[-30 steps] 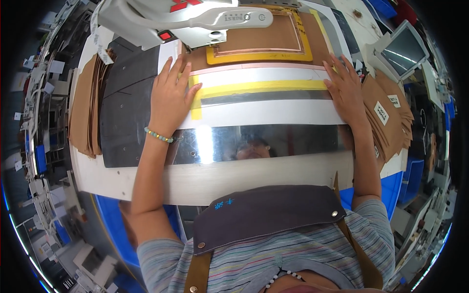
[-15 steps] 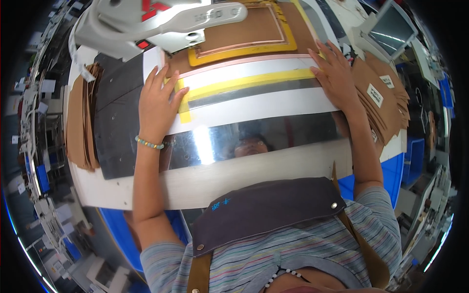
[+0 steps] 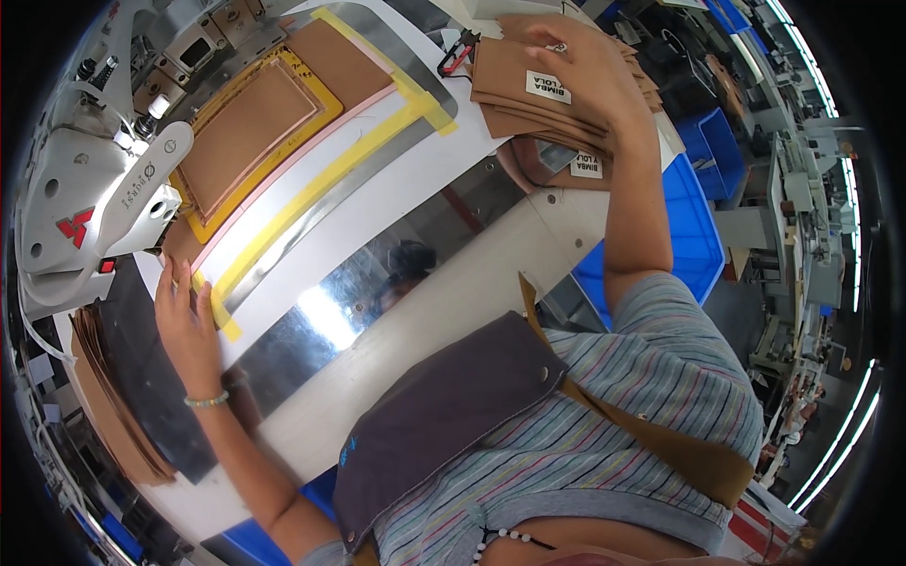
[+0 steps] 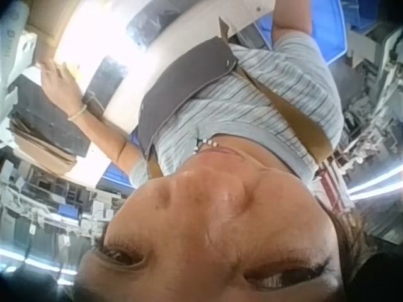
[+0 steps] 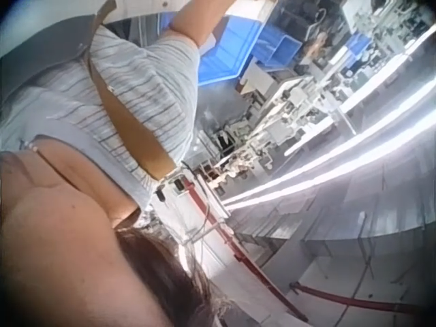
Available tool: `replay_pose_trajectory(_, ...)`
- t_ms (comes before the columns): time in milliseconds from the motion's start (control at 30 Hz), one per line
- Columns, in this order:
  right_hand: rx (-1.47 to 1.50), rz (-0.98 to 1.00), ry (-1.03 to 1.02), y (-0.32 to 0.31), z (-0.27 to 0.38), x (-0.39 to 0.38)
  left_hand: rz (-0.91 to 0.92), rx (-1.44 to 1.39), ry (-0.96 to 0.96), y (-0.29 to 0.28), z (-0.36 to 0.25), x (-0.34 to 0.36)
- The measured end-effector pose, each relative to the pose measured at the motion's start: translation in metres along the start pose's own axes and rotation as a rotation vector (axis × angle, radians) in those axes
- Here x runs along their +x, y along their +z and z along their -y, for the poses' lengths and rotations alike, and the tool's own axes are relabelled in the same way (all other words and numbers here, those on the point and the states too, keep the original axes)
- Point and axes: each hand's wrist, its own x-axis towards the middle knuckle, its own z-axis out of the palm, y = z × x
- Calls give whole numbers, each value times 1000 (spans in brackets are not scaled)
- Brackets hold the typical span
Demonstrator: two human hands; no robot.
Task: Sewing and detailing leather bag components using an industrial sewing machine.
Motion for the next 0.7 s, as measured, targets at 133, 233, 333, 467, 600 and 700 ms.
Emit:
replay_pose_trajectory(133, 42, 153, 101, 12, -34, -15, 10, -24, -16, -2, 0, 2)
replay_pose_trajectory(233, 87, 162, 86, 11, -37, -8, -11, -64, 43, -11, 5, 3)
replay_pose_trajectory(333, 254, -4, 225, -5, -14, 16, -27, -86, -12, -21, 18, 7)
replay_pose_trajectory(467, 502, 46, -137, -6, 57, 59, 18, -92, 31, -22, 33, 21)
replay_pose_trajectory(600, 427, 74, -678, 64, 148, 107, 61, -114, 81, -5, 39, 50)
replay_pose_trajectory(700, 193, 103, -879, 128, 208, 138, 42, -137, 111, 12, 41, 71)
